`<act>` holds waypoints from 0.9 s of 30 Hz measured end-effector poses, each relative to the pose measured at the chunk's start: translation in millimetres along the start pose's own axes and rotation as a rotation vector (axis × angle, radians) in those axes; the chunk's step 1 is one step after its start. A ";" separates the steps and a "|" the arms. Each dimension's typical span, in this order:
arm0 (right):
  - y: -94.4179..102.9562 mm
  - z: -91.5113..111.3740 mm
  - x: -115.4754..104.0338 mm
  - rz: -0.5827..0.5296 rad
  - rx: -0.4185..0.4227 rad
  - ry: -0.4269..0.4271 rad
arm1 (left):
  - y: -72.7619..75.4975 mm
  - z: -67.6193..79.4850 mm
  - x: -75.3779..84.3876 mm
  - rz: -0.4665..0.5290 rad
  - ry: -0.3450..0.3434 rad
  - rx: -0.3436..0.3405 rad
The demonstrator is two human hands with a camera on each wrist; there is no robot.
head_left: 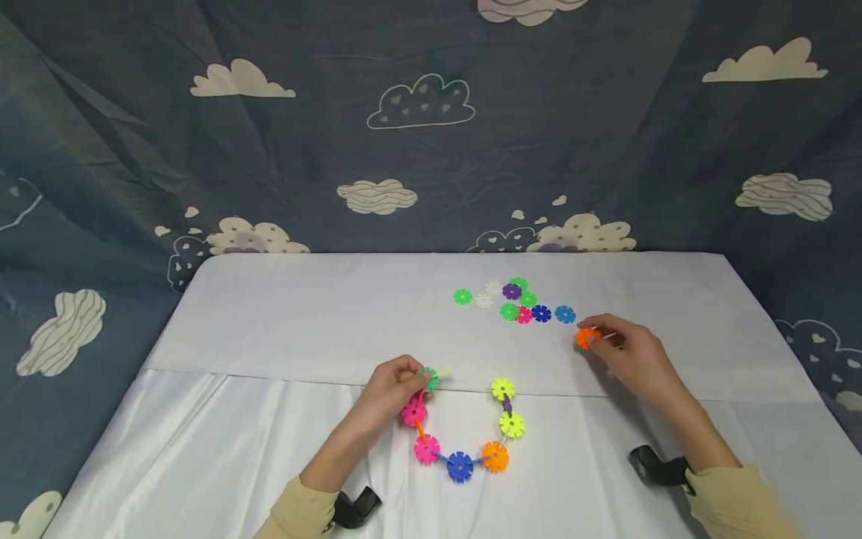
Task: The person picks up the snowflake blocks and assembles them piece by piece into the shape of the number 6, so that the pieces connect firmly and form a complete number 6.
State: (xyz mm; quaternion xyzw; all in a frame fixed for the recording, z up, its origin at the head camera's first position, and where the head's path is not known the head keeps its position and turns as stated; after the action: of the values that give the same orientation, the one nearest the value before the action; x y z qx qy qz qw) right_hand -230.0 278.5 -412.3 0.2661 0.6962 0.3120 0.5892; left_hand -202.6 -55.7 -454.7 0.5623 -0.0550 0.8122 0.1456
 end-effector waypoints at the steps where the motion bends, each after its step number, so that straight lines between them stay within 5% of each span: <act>1: -0.2 3.5 -5.8 -0.013 0.010 0.001 | -0.5 -0.1 0.0 0.001 0.001 -0.003; 11: -18.4 25.8 -60.0 -0.170 0.069 0.034 | -10.6 2.5 2.7 0.026 0.006 -0.038; 27: -50.0 32.6 -99.7 -0.447 0.083 0.082 | -20.3 12.1 19.5 0.010 -0.081 -0.090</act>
State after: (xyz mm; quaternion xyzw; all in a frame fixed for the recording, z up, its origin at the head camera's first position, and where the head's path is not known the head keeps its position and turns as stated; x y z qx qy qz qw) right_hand -181.6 175.7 -388.1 0.1164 0.7734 0.1553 0.6035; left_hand -192.0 -36.0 -433.7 0.5874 -0.1003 0.7861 0.1642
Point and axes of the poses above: each hand's wrist, its own z-axis away from the middle knuckle, its own y-axis out of the back of the hand, x = y × z, the point moved 9 cm from there along -z, towards the middle knuckle, and after that the axes turned 8 degrees about y, right-handed, at the moved point
